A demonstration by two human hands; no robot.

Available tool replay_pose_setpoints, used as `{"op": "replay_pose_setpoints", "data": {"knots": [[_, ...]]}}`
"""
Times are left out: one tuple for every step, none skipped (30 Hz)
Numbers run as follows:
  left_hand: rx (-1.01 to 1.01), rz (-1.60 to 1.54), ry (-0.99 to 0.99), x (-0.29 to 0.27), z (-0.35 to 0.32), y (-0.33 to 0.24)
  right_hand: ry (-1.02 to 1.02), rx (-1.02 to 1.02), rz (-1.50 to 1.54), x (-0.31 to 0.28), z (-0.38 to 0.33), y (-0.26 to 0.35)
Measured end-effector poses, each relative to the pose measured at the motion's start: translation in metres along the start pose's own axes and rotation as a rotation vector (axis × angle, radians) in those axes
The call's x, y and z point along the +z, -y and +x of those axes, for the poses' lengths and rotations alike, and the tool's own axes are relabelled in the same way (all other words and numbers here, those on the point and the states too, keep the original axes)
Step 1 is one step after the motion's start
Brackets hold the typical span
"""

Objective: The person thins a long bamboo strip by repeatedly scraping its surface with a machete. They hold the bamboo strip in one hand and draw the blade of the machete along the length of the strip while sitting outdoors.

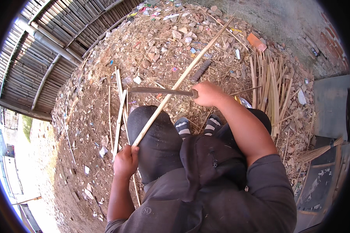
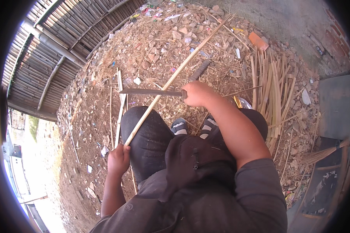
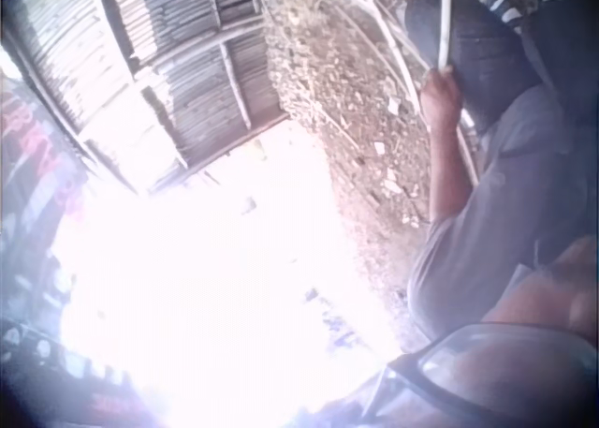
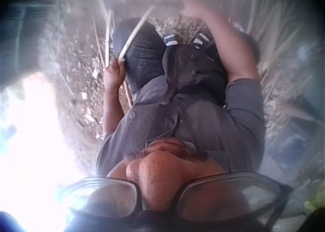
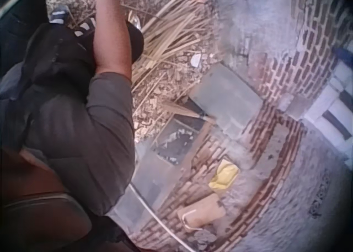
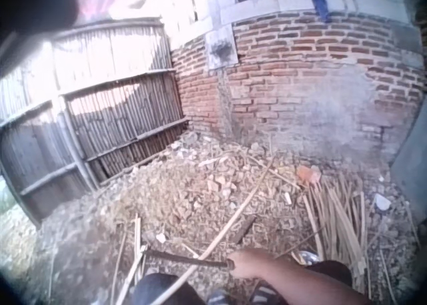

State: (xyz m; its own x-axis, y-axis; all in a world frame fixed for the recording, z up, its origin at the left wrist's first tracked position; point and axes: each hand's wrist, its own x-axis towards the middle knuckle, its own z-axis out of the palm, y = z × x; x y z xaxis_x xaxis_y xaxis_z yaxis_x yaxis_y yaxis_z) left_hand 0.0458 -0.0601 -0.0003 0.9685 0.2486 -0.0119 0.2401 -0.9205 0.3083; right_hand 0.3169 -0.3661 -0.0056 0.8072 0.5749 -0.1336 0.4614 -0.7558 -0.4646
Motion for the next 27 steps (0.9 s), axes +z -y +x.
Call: {"op": "replay_pose_setpoints", "data": {"knots": [[0.008,-0.012,0.006,-0.001,-0.002,0.003,-0.002,-0.003,-0.001,-0.002,-0.005,0.01],[0.016,-0.023,0.013,-0.002,-0.002,0.006,-0.013,-0.055,-0.02,-0.005,-0.011,0.02],[0.013,-0.022,0.012,-0.002,-0.004,0.009,-0.02,-0.109,-0.038,-0.007,-0.017,0.033],[0.024,-0.032,0.005,0.0,-0.006,0.012,0.003,-0.104,-0.158,-0.01,-0.02,0.047],[0.034,-0.042,-0.001,0.003,-0.008,0.016,0.005,-0.108,-0.156,-0.007,-0.019,0.045],[0.032,-0.044,-0.006,0.007,-0.009,0.017,-0.016,-0.11,-0.095,-0.006,-0.015,0.037],[0.023,-0.042,-0.017,0.011,-0.009,0.016,-0.039,-0.102,-0.031,-0.005,-0.013,0.025],[0.013,-0.041,-0.029,0.012,-0.009,0.015,-0.162,-0.038,0.014,0.0,-0.007,0.004],[0.016,-0.042,-0.036,0.011,-0.007,0.013,-0.194,0.084,0.083,-0.011,-0.004,-0.003],[0.009,-0.002,-0.04,0.008,-0.01,0.01,-0.188,0.121,0.076,-0.016,-0.003,-0.016],[0.002,0.037,-0.044,0.005,-0.011,0.007,-0.181,0.159,0.069,-0.019,-0.001,-0.026],[0.022,0.021,-0.04,0.003,-0.01,0.009,-0.182,0.157,0.071,-0.017,-0.002,-0.022],[0.022,0.023,-0.04,0.001,-0.009,0.009,-0.188,0.093,0.038,-0.012,-0.005,-0.017],[0.022,0.027,-0.027,-0.001,-0.008,0.008,-0.194,0.03,0.006,-0.007,-0.008,-0.01],[0.015,0.032,-0.014,-0.003,-0.009,0.008,-0.056,0.002,-0.035,-0.009,-0.013,0.009],[0.016,0.034,-0.006,-0.004,-0.009,0.008,-0.005,-0.048,-0.116,-0.011,-0.018,0.027],[0.029,0.019,-0.017,-0.005,-0.01,0.008,0.048,-0.104,-0.196,-0.012,-0.02,0.038],[0.04,0.004,-0.028,-0.005,-0.011,0.009,0.054,-0.106,-0.191,-0.015,-0.019,0.037],[0.033,0.007,-0.023,-0.005,-0.012,0.011,0.041,-0.081,-0.128,-0.02,-0.016,0.03],[0.045,-0.032,-0.013,-0.005,-0.01,0.012,0.024,-0.045,-0.066,-0.026,-0.014,0.019],[0.056,-0.072,-0.003,-0.004,-0.008,0.013,-0.027,0.036,-0.015,-0.023,-0.006,0.0],[0.055,-0.075,-0.001,-0.003,-0.007,0.013,-0.064,0.105,0.05,-0.028,-0.003,-0.012],[0.052,-0.057,-0.002,-0.003,-0.008,0.012,-0.103,0.174,0.114,-0.03,-0.002,-0.019],[0.047,-0.036,-0.005,-0.005,-0.007,0.012,-0.102,0.175,0.113,-0.024,0.0,-0.022],[0.052,-0.04,-0.002,-0.006,-0.006,0.012,-0.161,0.093,0.081,-0.013,0.0,-0.025],[0.057,-0.041,0.017,-0.007,-0.004,0.012,-0.22,0.011,0.049,-0.006,-0.002,-0.026],[0.054,-0.04,0.034,-0.009,-0.003,0.014,-0.216,0.01,0.048,-0.009,-0.004,-0.016]]}}
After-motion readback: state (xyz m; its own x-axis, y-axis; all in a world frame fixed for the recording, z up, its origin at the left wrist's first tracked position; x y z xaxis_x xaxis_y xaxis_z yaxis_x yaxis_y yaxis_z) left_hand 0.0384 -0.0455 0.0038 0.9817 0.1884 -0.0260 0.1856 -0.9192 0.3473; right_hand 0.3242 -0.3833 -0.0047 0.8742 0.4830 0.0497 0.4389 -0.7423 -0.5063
